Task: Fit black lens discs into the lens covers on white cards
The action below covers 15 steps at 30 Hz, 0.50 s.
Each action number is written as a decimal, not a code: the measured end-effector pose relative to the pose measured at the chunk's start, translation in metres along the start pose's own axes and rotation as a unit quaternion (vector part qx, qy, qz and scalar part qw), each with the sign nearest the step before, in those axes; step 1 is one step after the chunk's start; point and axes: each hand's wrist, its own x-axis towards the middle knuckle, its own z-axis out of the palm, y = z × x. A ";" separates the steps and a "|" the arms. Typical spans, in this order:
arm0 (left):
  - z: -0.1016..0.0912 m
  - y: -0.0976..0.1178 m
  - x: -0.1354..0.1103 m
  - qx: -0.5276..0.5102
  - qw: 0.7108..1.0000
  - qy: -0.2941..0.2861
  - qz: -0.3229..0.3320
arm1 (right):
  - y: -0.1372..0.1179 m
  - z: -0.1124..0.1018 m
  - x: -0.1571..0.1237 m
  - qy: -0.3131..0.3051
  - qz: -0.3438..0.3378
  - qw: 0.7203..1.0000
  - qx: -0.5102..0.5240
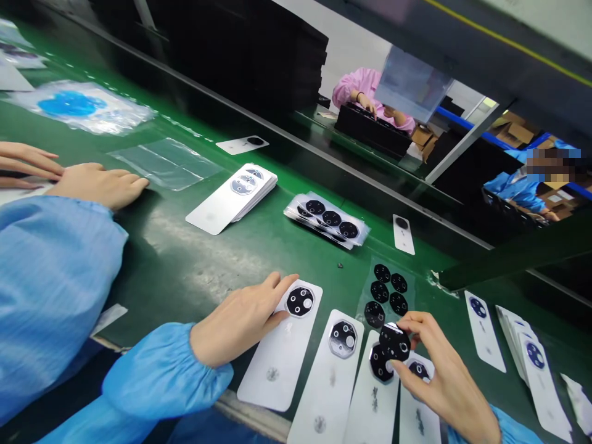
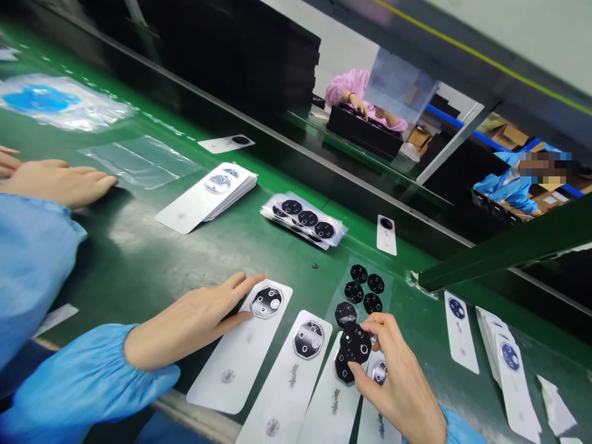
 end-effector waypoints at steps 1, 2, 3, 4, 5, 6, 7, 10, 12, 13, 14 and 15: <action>0.000 0.004 -0.002 0.036 0.999 0.012 -0.003 | -0.001 0.000 -0.002 0.005 0.004 1.000 0.010; 0.000 0.009 -0.004 0.064 0.998 0.027 -0.002 | -0.001 0.000 -0.003 0.011 0.009 1.000 0.023; 0.002 0.015 -0.006 0.082 0.996 0.043 0.006 | -0.003 0.001 -0.006 0.009 0.014 0.999 0.042; 0.005 0.021 -0.009 0.090 0.994 0.058 0.019 | -0.004 0.003 -0.009 -0.001 0.018 0.997 0.069; 0.010 0.028 -0.012 0.093 0.992 0.070 0.038 | -0.006 0.006 -0.013 -0.015 0.025 0.994 0.106; 0.016 0.035 -0.015 0.089 0.991 0.076 0.061 | -0.008 0.010 -0.017 -0.035 0.036 0.987 0.153; 0.023 0.041 -0.019 0.079 0.990 0.077 0.091 | -0.010 0.016 -0.022 -0.058 0.052 0.975 0.207; 0.048 0.054 -0.031 0.062 0.983 0.076 0.154 | -0.013 0.037 -0.038 -0.143 0.108 0.919 0.350; 0.062 0.059 -0.038 0.055 0.981 0.089 0.165 | -0.014 0.051 -0.046 -0.201 0.124 0.897 0.372; 0.068 0.060 -0.042 0.049 0.980 0.095 0.166 | -0.014 0.057 -0.050 -0.221 0.130 0.898 0.358; 0.072 0.061 -0.045 0.042 0.980 0.100 0.164 | -0.015 0.062 -0.053 -0.235 0.134 0.904 0.330; 0.075 0.062 -0.048 0.031 0.981 0.104 0.161 | -0.017 0.066 -0.055 -0.241 0.139 0.914 0.295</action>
